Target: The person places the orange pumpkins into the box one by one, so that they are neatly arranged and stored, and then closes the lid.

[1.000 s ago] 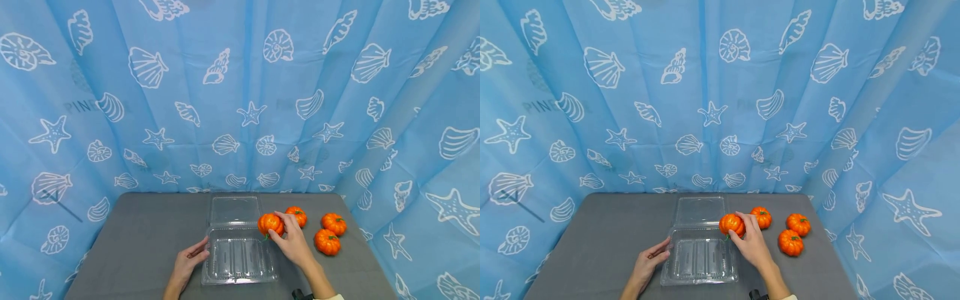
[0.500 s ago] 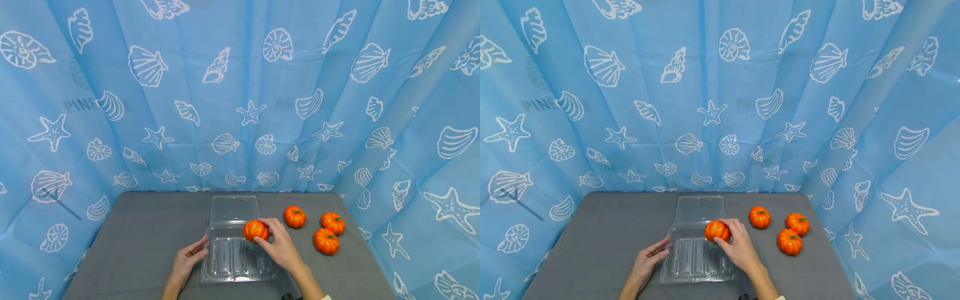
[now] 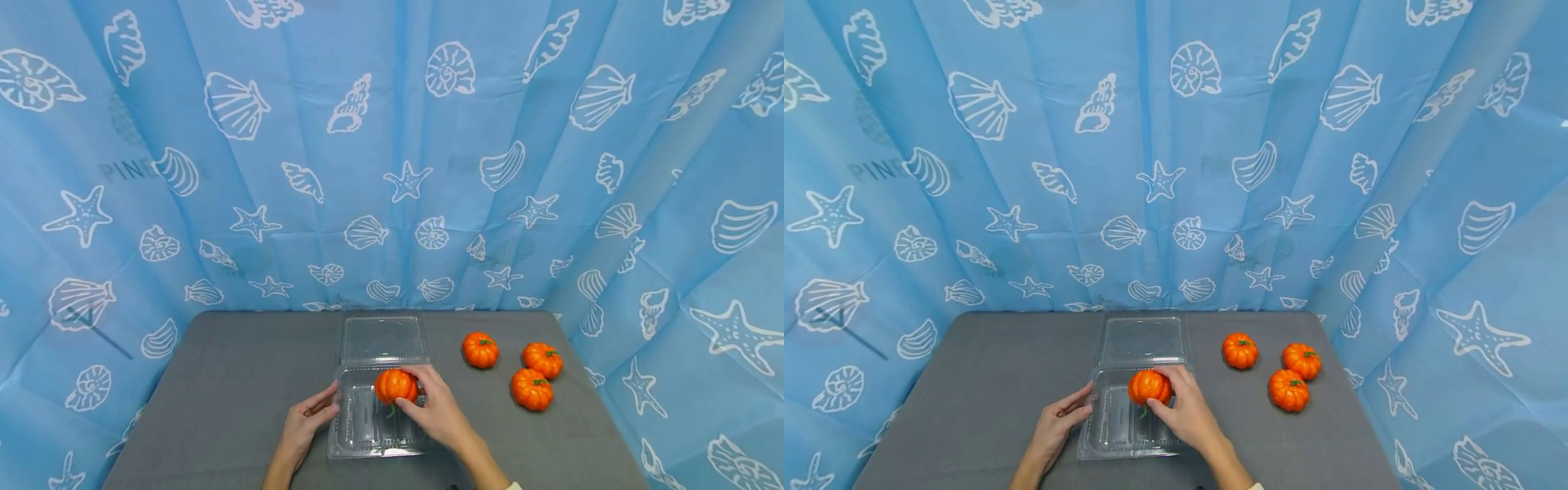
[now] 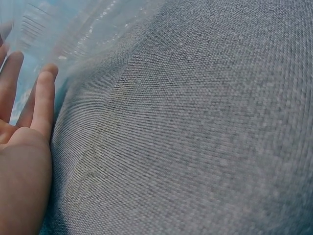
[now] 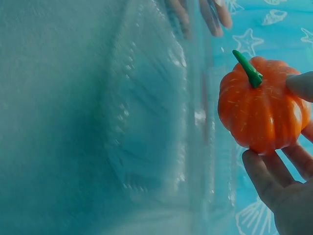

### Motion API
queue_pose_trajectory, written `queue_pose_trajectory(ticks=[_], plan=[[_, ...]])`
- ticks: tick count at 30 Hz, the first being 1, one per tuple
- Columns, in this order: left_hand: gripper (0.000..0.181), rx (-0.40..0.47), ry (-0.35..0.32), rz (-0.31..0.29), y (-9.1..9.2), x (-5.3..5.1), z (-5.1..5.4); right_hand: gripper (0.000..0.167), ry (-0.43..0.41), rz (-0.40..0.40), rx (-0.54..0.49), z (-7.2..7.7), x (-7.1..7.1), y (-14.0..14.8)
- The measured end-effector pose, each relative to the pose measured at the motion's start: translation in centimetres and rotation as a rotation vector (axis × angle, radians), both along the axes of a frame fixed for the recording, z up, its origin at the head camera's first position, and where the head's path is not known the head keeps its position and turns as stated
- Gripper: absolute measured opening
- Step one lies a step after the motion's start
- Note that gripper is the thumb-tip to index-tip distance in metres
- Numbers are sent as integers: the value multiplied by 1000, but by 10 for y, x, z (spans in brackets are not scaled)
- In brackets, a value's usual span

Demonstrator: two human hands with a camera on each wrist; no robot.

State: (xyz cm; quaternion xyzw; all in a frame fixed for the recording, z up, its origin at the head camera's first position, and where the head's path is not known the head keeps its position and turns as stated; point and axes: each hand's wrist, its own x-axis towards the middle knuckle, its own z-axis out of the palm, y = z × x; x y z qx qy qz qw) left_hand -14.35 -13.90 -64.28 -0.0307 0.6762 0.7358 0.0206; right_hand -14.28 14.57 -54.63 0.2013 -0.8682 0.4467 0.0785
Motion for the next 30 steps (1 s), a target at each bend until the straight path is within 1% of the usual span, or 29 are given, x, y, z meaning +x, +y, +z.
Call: queue_pose_trajectory(ticks=[4, 8, 13, 18, 22, 26, 30], plan=[[50, 7, 3, 0, -2, 0, -1, 53, 33, 40, 1, -8, 1, -10], [49, 26, 5, -3, -1, -1, -1, 53, 59, 57, -3, -14, 2, -18], [47, 39, -10, -2, -1, -1, -1, 53, 36, 64, 22, -20, 5, -28], [46, 41, -20, 14, -1, -2, -1, 53, 52, 71, 64, -24, 8, -38], [47, 24, -24, 22, -2, -2, 0, 52, 50, 96, 58, -25, 10, -44], [47, 10, -35, 18, -2, 0, 1, 53, 55, 111, 67, -27, 14, -48], [47, 5, -32, 14, -1, 1, 1, 53, 64, 119, 89, -31, 18, -50]])
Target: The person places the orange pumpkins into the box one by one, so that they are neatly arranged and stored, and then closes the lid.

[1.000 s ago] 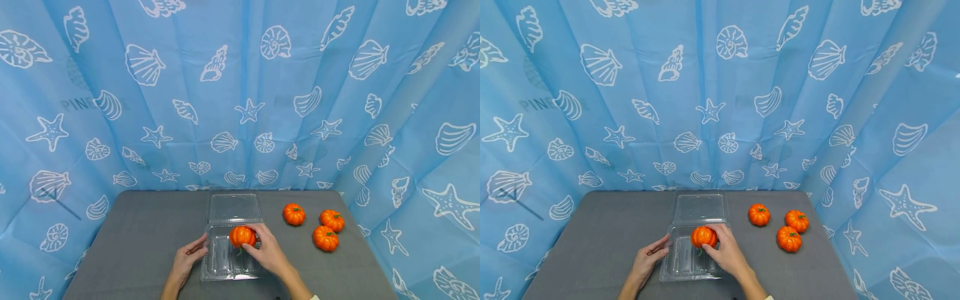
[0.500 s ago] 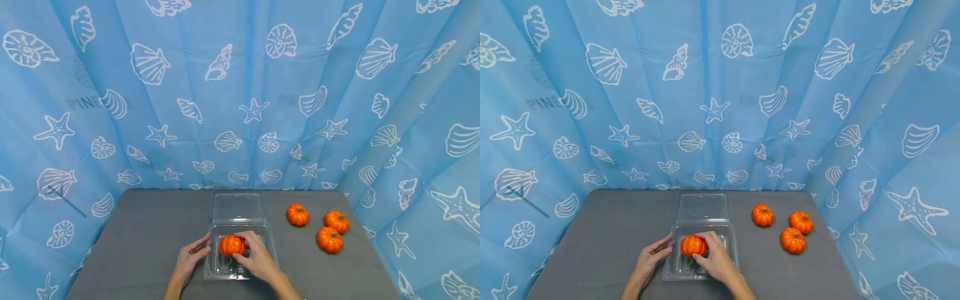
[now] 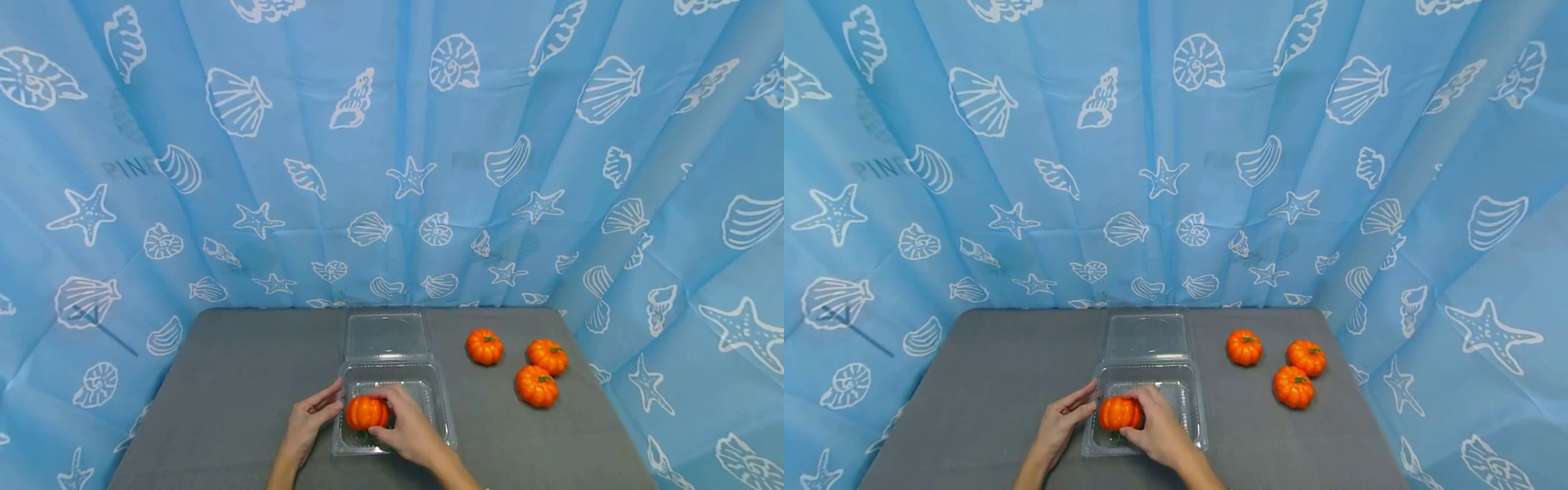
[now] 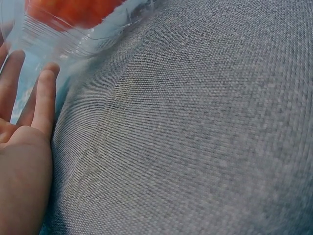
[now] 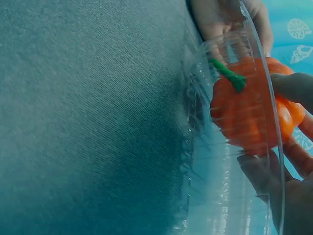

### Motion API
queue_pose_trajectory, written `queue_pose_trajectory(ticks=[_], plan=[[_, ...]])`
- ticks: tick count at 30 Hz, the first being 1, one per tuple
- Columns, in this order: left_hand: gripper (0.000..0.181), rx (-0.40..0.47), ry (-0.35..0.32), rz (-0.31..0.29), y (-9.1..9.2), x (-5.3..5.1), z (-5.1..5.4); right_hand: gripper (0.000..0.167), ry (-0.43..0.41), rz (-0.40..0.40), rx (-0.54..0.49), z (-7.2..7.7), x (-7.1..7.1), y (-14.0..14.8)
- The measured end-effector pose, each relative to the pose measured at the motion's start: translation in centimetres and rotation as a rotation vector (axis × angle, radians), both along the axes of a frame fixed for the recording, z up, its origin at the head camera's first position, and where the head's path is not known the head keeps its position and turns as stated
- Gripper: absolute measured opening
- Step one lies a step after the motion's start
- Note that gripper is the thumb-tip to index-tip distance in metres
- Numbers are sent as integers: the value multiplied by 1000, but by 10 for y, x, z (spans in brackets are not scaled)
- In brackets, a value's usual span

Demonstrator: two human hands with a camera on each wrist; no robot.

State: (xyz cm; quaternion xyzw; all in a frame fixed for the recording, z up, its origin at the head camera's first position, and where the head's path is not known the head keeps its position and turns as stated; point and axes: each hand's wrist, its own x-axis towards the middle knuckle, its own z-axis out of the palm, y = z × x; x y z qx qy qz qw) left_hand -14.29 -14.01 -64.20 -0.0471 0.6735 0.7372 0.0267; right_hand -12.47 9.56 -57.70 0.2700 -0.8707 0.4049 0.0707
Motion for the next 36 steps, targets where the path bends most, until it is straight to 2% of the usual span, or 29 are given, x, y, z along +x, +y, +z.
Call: queue_pose_trajectory(ticks=[5, 11, 16, 25, 31, 36], plan=[[46, -2, 17, 3, 1, -1, 0, 53, 9, 18, 14, -3, 1, -2], [45, 9, 43, -2, 1, 0, -1, 50, -22, 31, 44, -1, 3, -4], [44, 15, 32, -1, 1, 1, 0, 43, -76, 23, 60, 2, 3, -4], [44, 13, 7, 11, 1, 0, 4, 46, -96, 26, 97, 6, 0, -2], [45, 3, 14, 16, 2, 0, 2, 52, -127, 31, 165, 15, -2, 1], [46, -16, 36, 14, 1, 1, -2, 60, -202, 34, 242, 26, -5, 0]])
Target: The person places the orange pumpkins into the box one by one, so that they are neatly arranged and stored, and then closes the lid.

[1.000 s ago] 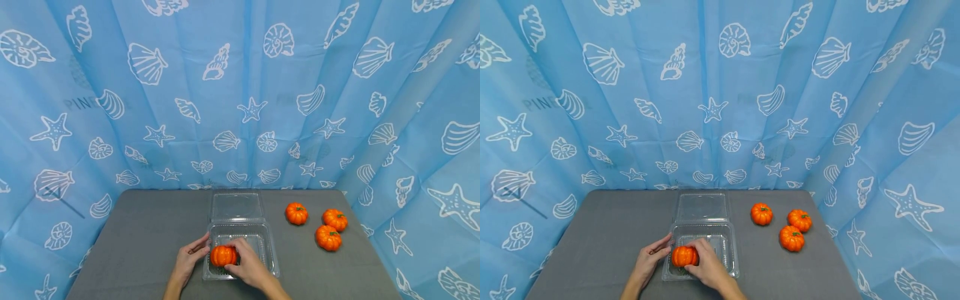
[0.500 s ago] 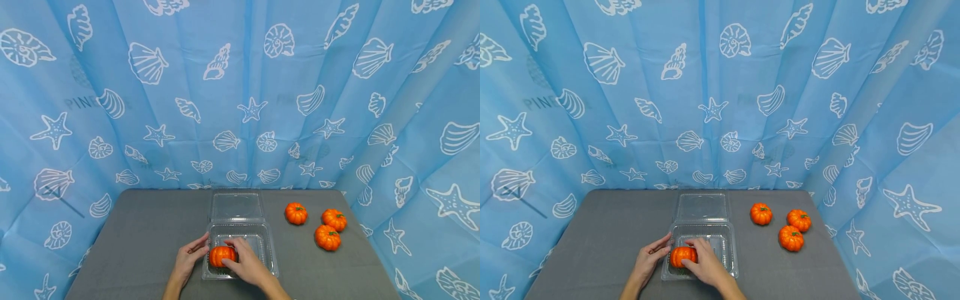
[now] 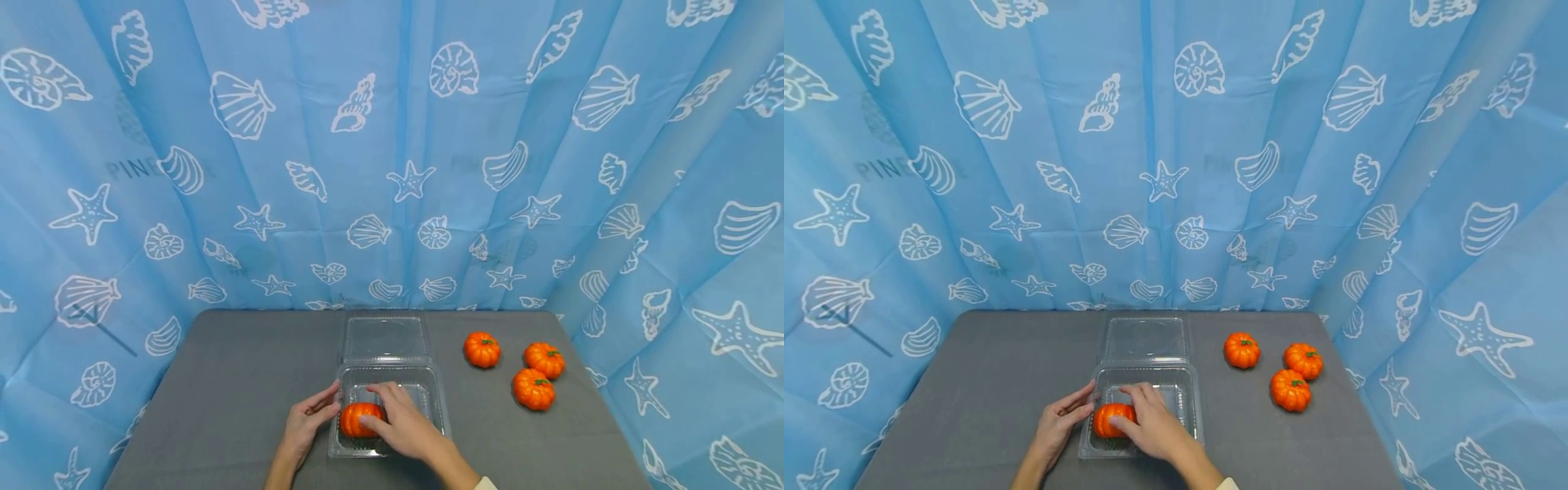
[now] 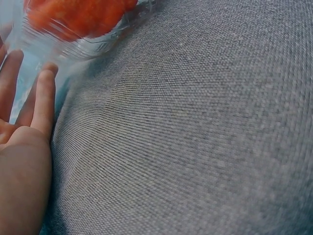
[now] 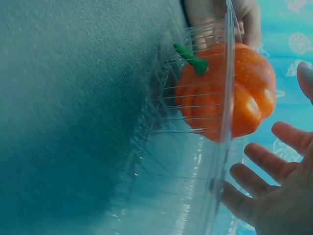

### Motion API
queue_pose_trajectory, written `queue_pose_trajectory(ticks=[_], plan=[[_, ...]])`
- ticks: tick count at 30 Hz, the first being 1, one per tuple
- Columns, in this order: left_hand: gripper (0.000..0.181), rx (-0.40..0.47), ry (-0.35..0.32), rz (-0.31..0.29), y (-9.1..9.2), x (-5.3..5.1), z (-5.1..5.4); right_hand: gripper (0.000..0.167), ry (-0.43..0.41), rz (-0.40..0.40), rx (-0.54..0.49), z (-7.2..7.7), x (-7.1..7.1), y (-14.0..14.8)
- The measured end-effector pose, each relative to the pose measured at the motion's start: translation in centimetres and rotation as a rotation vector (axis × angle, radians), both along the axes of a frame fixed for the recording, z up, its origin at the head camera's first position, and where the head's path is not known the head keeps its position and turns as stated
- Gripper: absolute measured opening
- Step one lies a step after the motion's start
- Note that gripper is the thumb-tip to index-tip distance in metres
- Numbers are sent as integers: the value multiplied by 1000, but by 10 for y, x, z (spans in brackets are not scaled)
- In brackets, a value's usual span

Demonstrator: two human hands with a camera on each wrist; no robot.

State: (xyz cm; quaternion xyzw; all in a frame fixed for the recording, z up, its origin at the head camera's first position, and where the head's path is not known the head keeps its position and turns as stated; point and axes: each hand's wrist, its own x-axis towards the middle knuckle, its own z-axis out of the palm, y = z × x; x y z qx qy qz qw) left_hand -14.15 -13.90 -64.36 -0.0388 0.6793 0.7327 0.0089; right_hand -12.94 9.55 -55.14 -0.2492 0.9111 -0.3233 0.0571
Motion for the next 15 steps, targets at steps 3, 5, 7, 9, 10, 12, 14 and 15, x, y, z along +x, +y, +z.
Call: queue_pose_trajectory(ticks=[3, 5, 7, 9, 10, 12, 14, 15], plan=[[47, 1, 9, 1, 0, 0, -1, 64, -25, 6, 56, 5, -2, -1], [47, -1, 17, -1, 1, -1, 0, 64, -28, 11, 83, 7, -4, -1], [47, -1, 9, 1, 2, -1, 0, 64, -21, 13, 102, 8, -4, 0], [47, -6, 1, 5, 2, -1, 1, 66, -16, 17, 109, 10, -5, 2], [47, -11, 3, 4, 2, -1, 1, 66, -14, 19, 114, 11, -6, 3], [47, -1, -10, 8, 2, -1, 0, 69, -3, 23, 124, 13, -6, 6], [47, -5, -2, 8, 1, -1, -1, 72, 15, 22, 130, 14, -7, 8], [47, -2, 1, 9, 1, -1, -1, 72, 26, 18, 134, 14, -8, 10]])
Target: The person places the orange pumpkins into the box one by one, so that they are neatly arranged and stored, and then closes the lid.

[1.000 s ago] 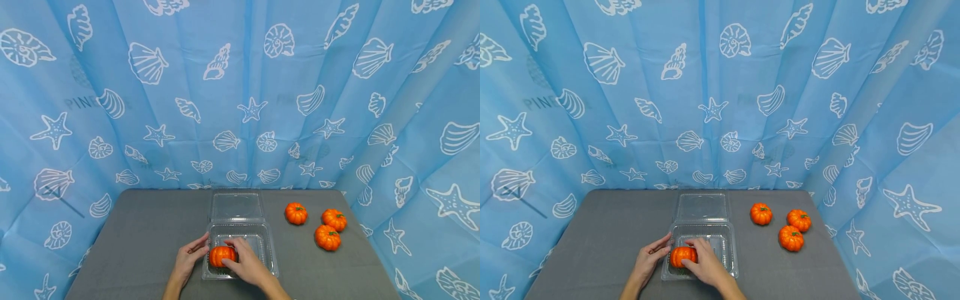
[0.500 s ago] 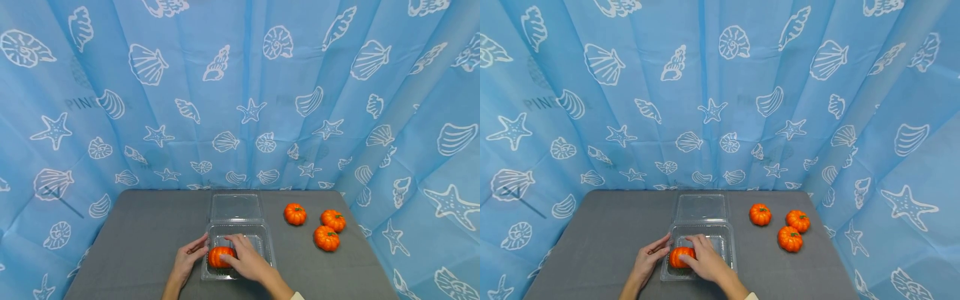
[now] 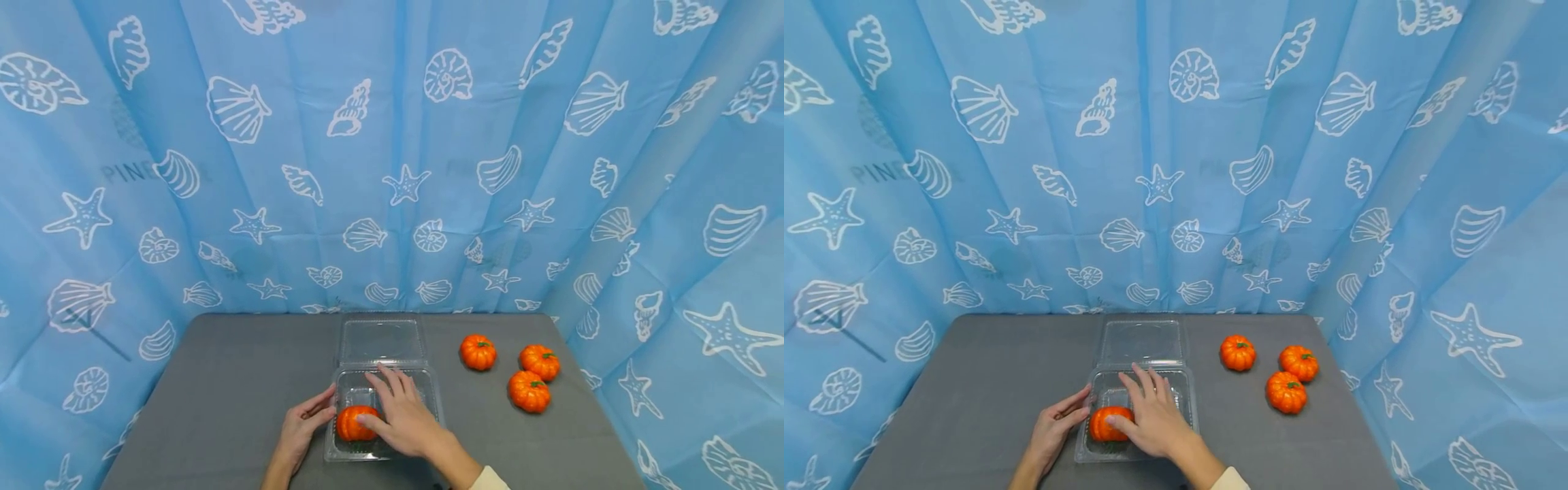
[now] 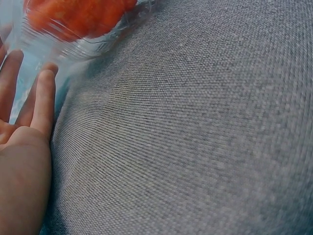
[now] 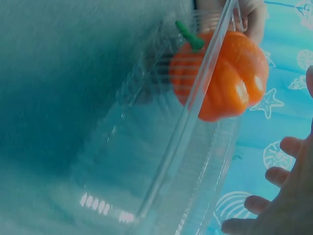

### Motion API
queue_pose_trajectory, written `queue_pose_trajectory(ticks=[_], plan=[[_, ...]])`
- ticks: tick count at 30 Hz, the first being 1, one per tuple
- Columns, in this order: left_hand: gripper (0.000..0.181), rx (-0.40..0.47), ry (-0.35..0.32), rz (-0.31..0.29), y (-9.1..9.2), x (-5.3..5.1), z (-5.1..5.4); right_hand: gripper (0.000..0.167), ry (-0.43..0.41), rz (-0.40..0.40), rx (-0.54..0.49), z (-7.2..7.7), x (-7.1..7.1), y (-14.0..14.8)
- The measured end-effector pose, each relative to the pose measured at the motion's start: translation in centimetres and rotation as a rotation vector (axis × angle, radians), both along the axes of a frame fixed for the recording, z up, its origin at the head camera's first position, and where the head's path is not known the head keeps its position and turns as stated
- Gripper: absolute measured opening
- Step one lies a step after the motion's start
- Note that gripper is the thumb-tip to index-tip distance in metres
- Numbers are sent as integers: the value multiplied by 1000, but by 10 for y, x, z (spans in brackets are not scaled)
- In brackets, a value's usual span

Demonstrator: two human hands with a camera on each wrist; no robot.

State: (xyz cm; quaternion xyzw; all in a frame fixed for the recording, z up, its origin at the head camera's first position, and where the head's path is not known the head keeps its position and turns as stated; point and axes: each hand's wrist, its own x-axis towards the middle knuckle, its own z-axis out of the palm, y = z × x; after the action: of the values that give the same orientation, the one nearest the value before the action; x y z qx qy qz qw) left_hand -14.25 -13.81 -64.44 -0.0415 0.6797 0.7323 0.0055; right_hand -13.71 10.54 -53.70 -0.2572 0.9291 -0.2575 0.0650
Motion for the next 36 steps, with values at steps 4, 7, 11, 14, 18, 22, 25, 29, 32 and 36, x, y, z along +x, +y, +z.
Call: queue_pose_trajectory(ticks=[4, 7, 11, 14, 18, 22, 25, 29, 32, 36], plan=[[47, 5, 16, -1, -2, 1, -1, 76, 67, -34, 39, 0, -2, 5], [48, 1, 26, 0, -2, 1, -1, 81, 133, -67, 107, -2, -4, 8], [47, -4, 14, 8, -1, 1, 1, 86, 203, -95, 205, -4, -8, 13], [46, 8, -9, 16, -1, 1, 3, 87, 213, -108, 238, -5, -12, 18], [45, 13, -29, 20, 0, 1, 4, 88, 244, -128, 237, -9, -18, 28], [45, 16, -34, 20, 0, 1, 4, 87, 272, -152, 221, -14, -24, 38], [45, 19, -35, 20, 0, 1, 3, 87, 255, -173, 212, -17, -28, 46], [45, 20, -36, 19, 1, 1, 3, 87, 232, -208, 232, -19, -35, 56], [44, 22, -35, 18, 1, 1, 3, 88, 216, -226, 239, -22, -42, 64], [45, 25, -43, 15, 0, 0, 3, 88, 249, -244, 209, -27, -51, 77]])
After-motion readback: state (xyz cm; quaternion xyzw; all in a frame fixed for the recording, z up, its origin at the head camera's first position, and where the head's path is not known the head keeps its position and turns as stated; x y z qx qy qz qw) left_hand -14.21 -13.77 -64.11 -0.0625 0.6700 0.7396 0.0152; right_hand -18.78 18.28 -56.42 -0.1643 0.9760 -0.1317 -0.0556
